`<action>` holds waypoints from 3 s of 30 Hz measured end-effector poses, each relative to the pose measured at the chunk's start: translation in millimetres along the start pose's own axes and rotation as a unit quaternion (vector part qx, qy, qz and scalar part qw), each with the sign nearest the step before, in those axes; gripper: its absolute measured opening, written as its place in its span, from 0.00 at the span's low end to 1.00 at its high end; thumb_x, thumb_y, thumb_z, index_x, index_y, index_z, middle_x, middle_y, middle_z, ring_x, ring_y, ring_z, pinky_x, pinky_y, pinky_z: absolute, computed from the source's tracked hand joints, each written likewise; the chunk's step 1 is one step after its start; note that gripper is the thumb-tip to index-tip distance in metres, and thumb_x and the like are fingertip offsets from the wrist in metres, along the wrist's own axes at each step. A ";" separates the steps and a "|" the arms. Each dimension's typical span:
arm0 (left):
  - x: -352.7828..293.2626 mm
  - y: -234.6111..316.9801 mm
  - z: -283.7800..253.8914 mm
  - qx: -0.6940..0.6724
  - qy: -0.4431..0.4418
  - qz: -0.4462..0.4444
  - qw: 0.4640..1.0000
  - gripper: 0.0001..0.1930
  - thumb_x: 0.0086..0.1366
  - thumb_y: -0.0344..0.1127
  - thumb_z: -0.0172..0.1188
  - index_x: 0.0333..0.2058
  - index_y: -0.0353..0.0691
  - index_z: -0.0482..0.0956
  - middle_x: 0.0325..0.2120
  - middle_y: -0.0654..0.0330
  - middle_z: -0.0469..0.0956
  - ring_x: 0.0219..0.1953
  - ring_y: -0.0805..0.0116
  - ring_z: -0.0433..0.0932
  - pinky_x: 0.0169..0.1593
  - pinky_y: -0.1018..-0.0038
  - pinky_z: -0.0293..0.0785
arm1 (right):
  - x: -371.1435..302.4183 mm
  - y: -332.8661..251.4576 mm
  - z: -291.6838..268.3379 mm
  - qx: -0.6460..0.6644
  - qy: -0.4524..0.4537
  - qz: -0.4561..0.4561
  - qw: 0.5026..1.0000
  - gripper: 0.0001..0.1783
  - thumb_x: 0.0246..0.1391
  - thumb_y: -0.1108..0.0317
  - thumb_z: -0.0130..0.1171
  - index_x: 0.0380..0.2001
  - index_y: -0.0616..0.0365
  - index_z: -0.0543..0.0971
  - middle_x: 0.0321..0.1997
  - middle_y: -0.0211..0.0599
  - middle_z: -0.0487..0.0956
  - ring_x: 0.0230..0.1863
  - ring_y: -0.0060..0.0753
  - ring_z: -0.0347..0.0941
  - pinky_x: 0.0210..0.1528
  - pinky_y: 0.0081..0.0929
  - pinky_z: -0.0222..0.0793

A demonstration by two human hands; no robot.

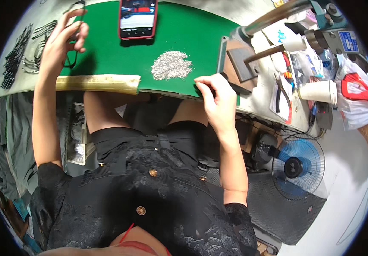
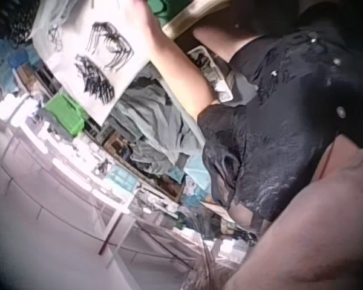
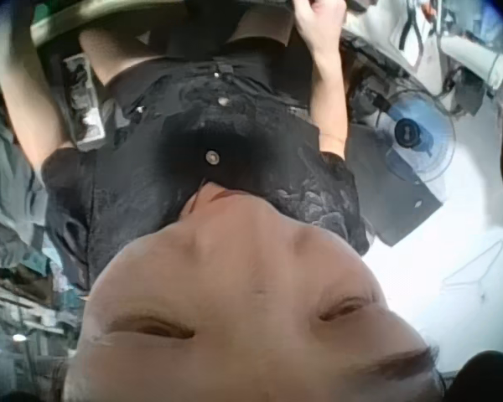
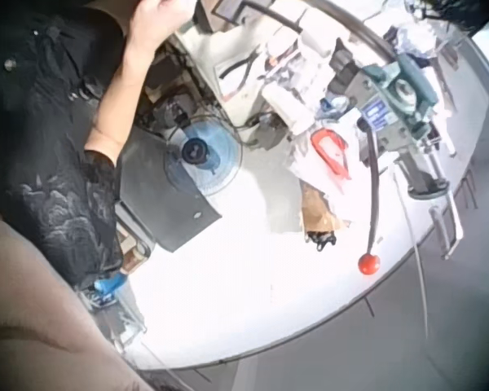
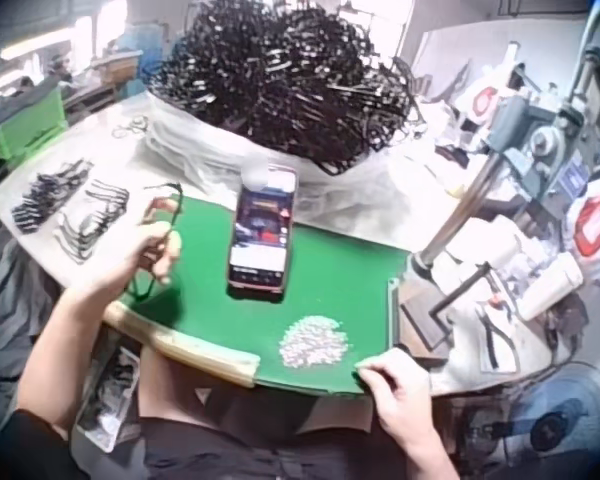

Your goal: The person repeatedly picks up black eyeglass frames and small metal components from a green work surface, then uses a white cylindrical tool to press or seat the components into the frame. The person handles frames one at a time, places finished units aside, and continues the cycle.

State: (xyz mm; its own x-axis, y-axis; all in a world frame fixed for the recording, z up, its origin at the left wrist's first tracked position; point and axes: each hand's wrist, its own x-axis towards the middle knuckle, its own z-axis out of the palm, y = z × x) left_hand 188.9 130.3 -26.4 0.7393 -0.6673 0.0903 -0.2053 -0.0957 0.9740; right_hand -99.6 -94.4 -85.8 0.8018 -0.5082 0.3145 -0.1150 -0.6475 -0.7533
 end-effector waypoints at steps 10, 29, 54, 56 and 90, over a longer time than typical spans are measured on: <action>-75.7 -7.1 54.2 -0.068 -0.074 0.062 0.993 0.22 0.70 0.27 0.46 0.61 0.33 0.59 0.29 0.62 0.67 0.23 0.79 0.63 0.28 0.84 0.62 | 12.5 -1.5 16.4 -0.082 -0.041 -0.072 0.993 0.05 0.48 0.78 0.62 0.31 0.60 0.79 0.28 0.38 0.75 0.31 0.36 0.75 0.35 0.28 0.70; -80.3 -12.9 60.5 -0.067 -0.096 0.033 0.993 0.22 0.69 0.28 0.47 0.61 0.35 0.59 0.31 0.61 0.70 0.26 0.80 0.65 0.29 0.85 0.65 | 17.6 -1.6 8.1 -0.081 -0.088 -0.067 0.991 0.04 0.51 0.79 0.58 0.32 0.63 0.76 0.30 0.42 0.74 0.32 0.39 0.74 0.36 0.29 0.70; -87.4 -7.3 63.6 -0.081 -0.117 0.009 0.990 0.22 0.68 0.29 0.48 0.60 0.35 0.60 0.31 0.60 0.71 0.30 0.80 0.67 0.30 0.86 0.64 | 17.1 2.5 9.2 -0.074 -0.074 -0.056 0.993 0.05 0.49 0.77 0.61 0.31 0.61 0.78 0.29 0.39 0.76 0.31 0.36 0.76 0.34 0.27 0.71; -87.3 -6.2 65.0 -0.083 -0.120 0.016 0.989 0.22 0.68 0.28 0.48 0.60 0.35 0.60 0.30 0.60 0.71 0.29 0.80 0.67 0.30 0.85 0.64 | 17.3 0.5 8.2 -0.077 -0.082 -0.053 0.992 0.06 0.48 0.77 0.63 0.31 0.60 0.78 0.29 0.38 0.76 0.30 0.34 0.76 0.33 0.26 0.71; -94.1 -0.4 68.7 -0.076 -0.127 -0.003 0.989 0.23 0.67 0.28 0.50 0.61 0.37 0.61 0.32 0.62 0.70 0.31 0.80 0.68 0.31 0.85 0.65 | 15.2 0.4 26.4 -0.187 -0.037 -0.110 0.975 0.09 0.45 0.72 0.65 0.27 0.59 0.74 0.27 0.38 0.71 0.30 0.41 0.71 0.33 0.34 0.67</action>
State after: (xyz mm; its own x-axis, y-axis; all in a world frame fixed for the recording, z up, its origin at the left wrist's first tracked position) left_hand 75.3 142.4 -49.5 0.5519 -0.8326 0.0474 -0.0874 -0.0013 0.9962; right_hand -72.0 -87.4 -96.6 0.8701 -0.3003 0.3907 -0.1311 -0.9053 -0.4041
